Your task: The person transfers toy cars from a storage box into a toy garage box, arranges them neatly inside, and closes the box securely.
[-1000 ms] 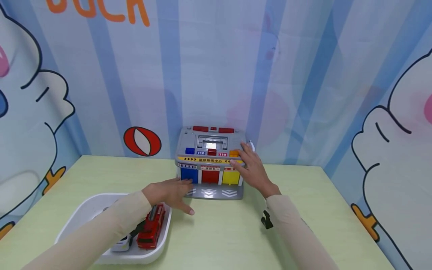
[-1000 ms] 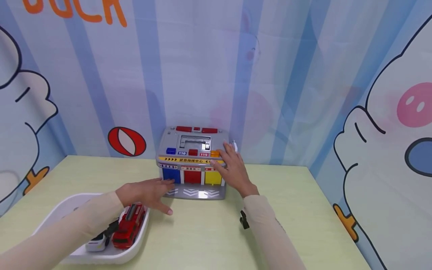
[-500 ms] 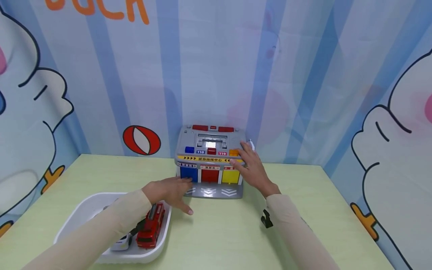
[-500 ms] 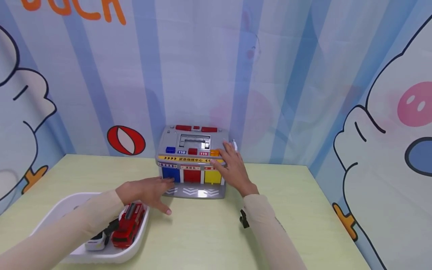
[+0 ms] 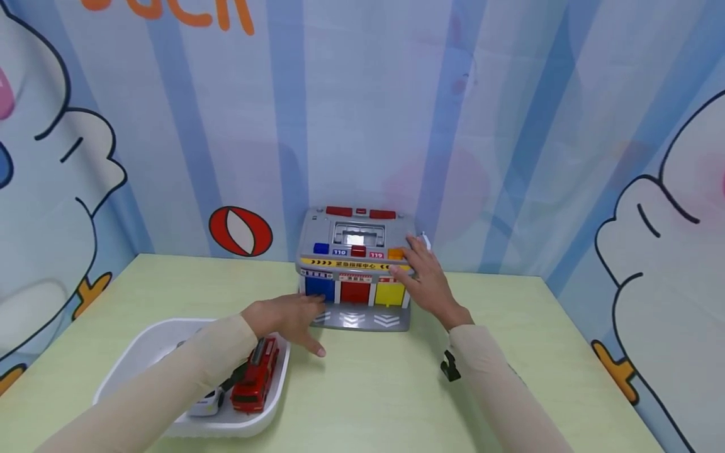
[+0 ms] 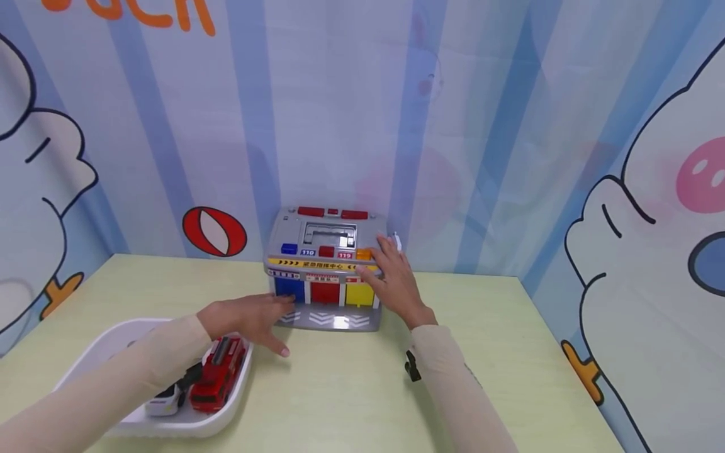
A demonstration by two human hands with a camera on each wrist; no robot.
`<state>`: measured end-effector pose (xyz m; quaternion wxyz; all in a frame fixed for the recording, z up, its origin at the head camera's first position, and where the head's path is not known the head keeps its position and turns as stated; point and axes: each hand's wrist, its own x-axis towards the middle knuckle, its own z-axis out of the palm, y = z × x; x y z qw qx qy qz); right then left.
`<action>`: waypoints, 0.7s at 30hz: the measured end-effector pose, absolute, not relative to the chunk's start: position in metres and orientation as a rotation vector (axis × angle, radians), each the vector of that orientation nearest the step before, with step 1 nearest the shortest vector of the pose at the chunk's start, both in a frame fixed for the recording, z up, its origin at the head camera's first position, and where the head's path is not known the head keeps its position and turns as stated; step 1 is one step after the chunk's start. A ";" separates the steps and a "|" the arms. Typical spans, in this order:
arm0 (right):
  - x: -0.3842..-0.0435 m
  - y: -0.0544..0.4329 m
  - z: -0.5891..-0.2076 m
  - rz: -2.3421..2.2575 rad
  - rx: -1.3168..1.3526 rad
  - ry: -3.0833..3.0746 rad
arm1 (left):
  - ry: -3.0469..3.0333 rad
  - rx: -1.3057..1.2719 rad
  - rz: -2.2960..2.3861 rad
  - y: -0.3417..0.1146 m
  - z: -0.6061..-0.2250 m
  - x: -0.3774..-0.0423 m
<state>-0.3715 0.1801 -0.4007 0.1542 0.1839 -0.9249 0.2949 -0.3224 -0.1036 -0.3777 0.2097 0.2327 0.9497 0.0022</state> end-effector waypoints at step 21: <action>-0.374 0.180 -0.403 0.830 0.514 -2.645 | 2.663 0.641 0.049 -0.107 -0.379 -0.324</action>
